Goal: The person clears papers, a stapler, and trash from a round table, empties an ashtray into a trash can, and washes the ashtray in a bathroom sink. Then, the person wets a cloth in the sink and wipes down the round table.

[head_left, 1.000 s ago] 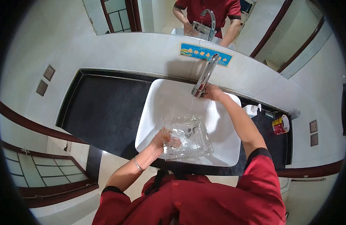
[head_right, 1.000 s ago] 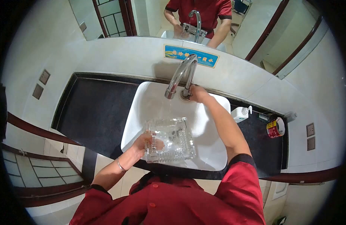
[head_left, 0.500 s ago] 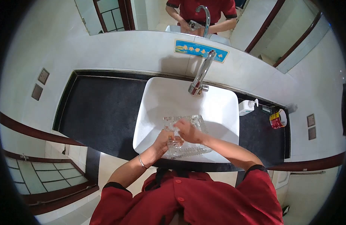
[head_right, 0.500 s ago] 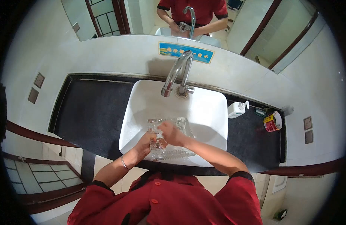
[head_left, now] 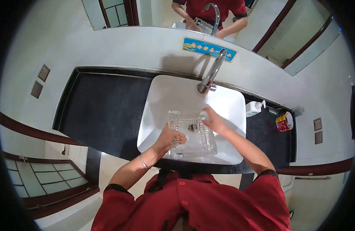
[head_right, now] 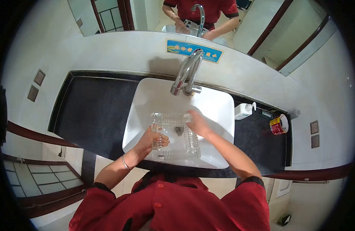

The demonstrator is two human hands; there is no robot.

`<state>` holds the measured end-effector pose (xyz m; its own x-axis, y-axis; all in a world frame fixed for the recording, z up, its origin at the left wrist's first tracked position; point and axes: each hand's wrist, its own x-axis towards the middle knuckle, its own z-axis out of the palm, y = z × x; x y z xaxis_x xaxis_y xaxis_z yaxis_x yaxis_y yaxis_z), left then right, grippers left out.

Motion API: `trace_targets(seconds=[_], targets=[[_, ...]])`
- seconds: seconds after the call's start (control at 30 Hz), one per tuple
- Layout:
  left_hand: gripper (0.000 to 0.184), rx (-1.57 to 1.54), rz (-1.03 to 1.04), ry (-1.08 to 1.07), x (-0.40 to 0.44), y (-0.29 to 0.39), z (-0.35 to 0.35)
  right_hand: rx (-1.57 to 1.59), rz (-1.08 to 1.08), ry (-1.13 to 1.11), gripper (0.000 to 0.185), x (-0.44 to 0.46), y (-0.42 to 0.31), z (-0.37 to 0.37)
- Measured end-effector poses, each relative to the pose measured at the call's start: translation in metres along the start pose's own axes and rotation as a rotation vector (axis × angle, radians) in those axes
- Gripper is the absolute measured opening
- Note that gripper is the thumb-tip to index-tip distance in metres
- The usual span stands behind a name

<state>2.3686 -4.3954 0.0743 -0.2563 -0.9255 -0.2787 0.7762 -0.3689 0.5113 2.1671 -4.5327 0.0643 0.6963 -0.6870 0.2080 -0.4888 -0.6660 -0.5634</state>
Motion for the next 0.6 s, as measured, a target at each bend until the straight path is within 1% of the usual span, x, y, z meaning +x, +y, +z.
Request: trace_targets(seconds=[0.03, 0.1, 0.13, 0.2, 0.23, 0.3, 0.33, 0.37, 0.4, 0.43, 0.47, 0.5, 0.57, 0.6], targets=[[0.03, -0.002, 0.003, 0.002, -0.002, 0.004, 0.004, 0.0, -0.003, -0.003, 0.038, -0.011, -0.008, 0.0], [0.026, 0.121, 0.048, 0.188, -0.003, 0.01, 0.019, 1.086, 0.946, -0.296, 0.045, -0.031, -0.033, -0.015], [0.026, 0.121, 0.038, 0.187, 0.0, 0.009, 0.021, 1.089, 0.955, -0.291, 0.045, -0.036, -0.037, -0.017], [0.03, 0.07, -0.006, 0.29, 0.009, 0.01, 0.024, 1.191, 1.089, -0.126, 0.046, -0.043, -0.044, -0.02], [0.03, 0.072, -0.019, 0.288, 0.016, 0.008, 0.018, 1.196, 1.099, -0.118, 0.046, -0.045, -0.051, -0.025], [0.042, 0.249, -0.123, 0.272, 0.037, 0.0, -0.002, 1.026, 0.972, 0.082, 0.038, -0.043, -0.06, -0.038], [0.042, 0.249, -0.133, 0.266, 0.042, -0.005, -0.003, 0.954, 0.866, 0.144, 0.033, -0.047, -0.053, -0.035], [0.044, 0.365, -0.164, 0.288, 0.045, -0.012, -0.003, 0.952, 0.872, 0.15, 0.033, -0.052, -0.048, -0.036], [0.046, 0.483, -0.191, 0.31, 0.048, -0.017, -0.003, 0.715, 0.807, 0.227, 0.032, -0.054, -0.044, -0.037], [0.046, 0.487, -0.193, 0.305, 0.048, -0.022, 0.005, 0.478, 0.737, 0.299, 0.032, -0.054, -0.043, -0.038], [0.048, 0.49, -0.205, 0.41, 0.046, -0.03, 0.018, 0.411, 0.748, 0.331, 0.032, -0.053, -0.049, -0.044], [0.05, 0.492, -0.218, 0.512, 0.044, -0.039, 0.027, 0.407, 0.755, 0.339, 0.032, -0.053, -0.054, -0.048], [0.051, 0.437, -0.253, 0.483, 0.046, -0.054, 0.039, 0.195, 0.659, 0.459, 0.031, -0.052, -0.065, -0.055], [0.05, 0.25, -0.347, 0.444, 0.047, -0.06, 0.048, 0.16, 0.668, 0.47, 0.032, -0.051, -0.07, -0.059]])
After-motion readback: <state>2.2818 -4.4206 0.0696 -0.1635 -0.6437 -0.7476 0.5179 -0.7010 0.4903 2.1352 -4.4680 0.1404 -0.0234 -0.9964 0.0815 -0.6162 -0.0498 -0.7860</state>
